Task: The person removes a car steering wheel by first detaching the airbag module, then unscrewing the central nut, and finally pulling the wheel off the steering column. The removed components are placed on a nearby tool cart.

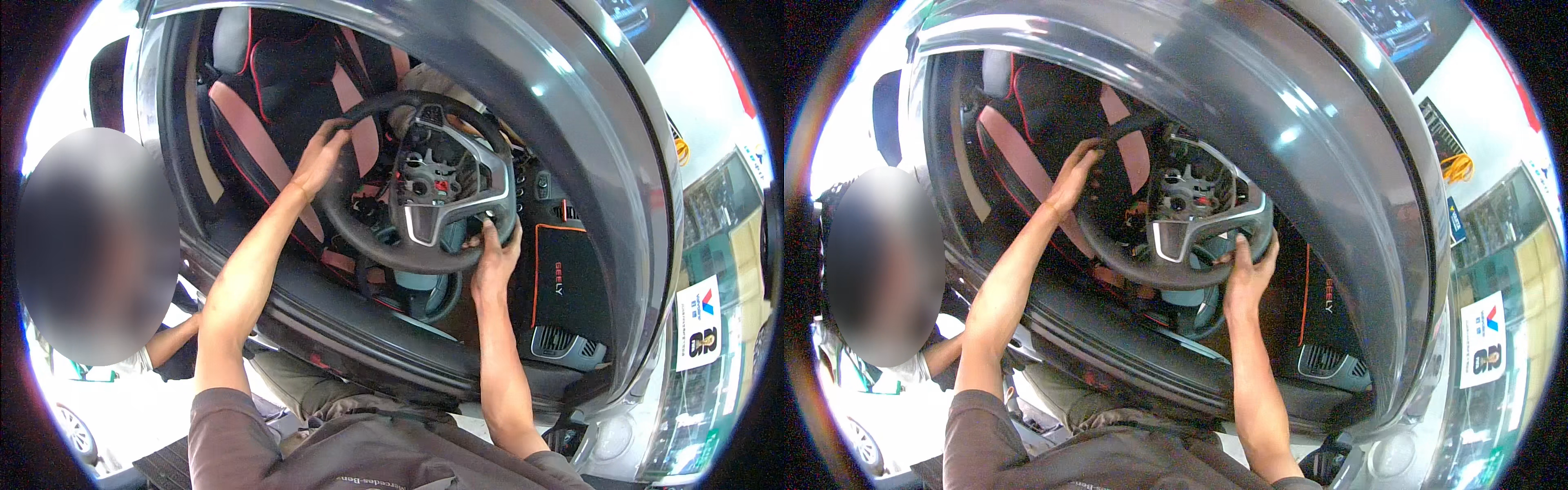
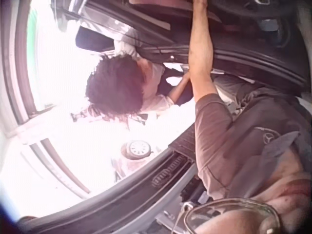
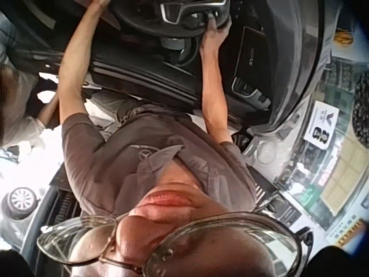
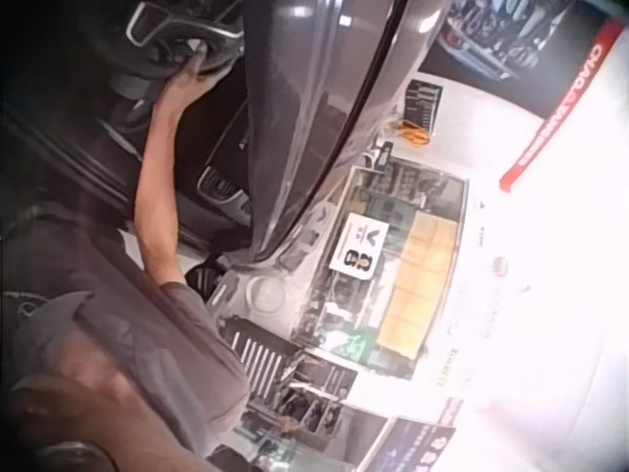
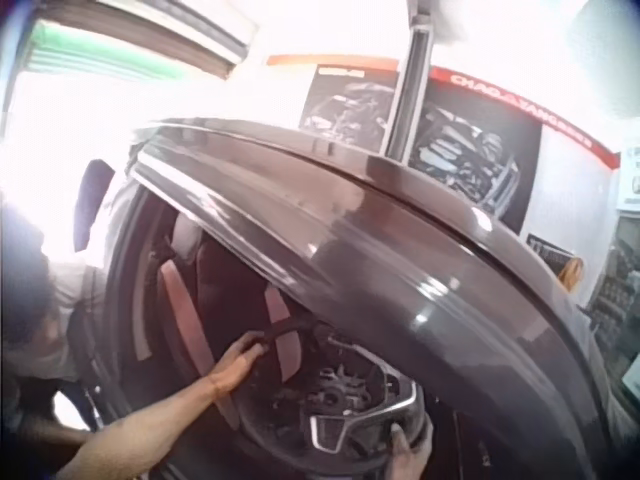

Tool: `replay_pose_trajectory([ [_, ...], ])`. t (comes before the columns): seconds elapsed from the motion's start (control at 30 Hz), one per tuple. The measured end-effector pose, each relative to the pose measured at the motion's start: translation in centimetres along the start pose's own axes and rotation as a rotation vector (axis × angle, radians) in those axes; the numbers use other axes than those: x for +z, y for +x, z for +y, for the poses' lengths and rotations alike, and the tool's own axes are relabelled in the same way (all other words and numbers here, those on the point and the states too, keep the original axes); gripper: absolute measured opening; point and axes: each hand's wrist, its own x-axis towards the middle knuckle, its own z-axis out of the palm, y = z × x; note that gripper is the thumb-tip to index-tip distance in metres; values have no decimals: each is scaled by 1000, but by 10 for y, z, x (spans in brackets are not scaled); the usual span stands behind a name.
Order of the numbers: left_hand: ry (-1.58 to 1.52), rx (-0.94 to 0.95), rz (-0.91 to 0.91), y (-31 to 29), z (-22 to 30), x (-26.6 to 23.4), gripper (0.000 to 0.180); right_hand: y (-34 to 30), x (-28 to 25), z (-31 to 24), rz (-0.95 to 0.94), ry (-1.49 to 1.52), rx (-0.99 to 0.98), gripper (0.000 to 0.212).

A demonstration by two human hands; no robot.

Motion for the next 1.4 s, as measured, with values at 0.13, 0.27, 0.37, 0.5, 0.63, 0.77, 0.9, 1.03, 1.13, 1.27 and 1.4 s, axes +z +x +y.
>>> replay_pose_trajectory([
  [0.13,262,216,192,4,4,-4,54,-14,18,-7,5,-20,-66,57],
  [0.27,252,342,145,6,8,-11,62,-18,22,-1,17,32,-59,58],
  [0.37,205,504,143,-4,25,-1,70,-17,16,-5,-20,74,27,44],
  [0.5,244,504,138,-8,30,1,75,-15,13,-1,-6,143,99,34],
  [0.63,269,467,148,-8,32,1,76,-20,15,-4,31,144,135,30],
  [0.77,285,601,162,-9,36,3,72,-17,14,1,39,191,156,24],
  [0.9,291,518,147,-10,34,4,70,-11,6,7,59,120,210,37],
  [1.03,300,561,159,-9,33,6,69,-7,2,3,29,67,230,43],
  [1.13,308,563,138,-14,38,9,68,5,-3,17,67,-7,160,46],
  [1.27,335,572,114,-13,35,9,69,4,-10,11,42,22,289,51],
  [1.4,313,552,105,-9,29,4,69,0,-3,-7,39,53,387,55],
])
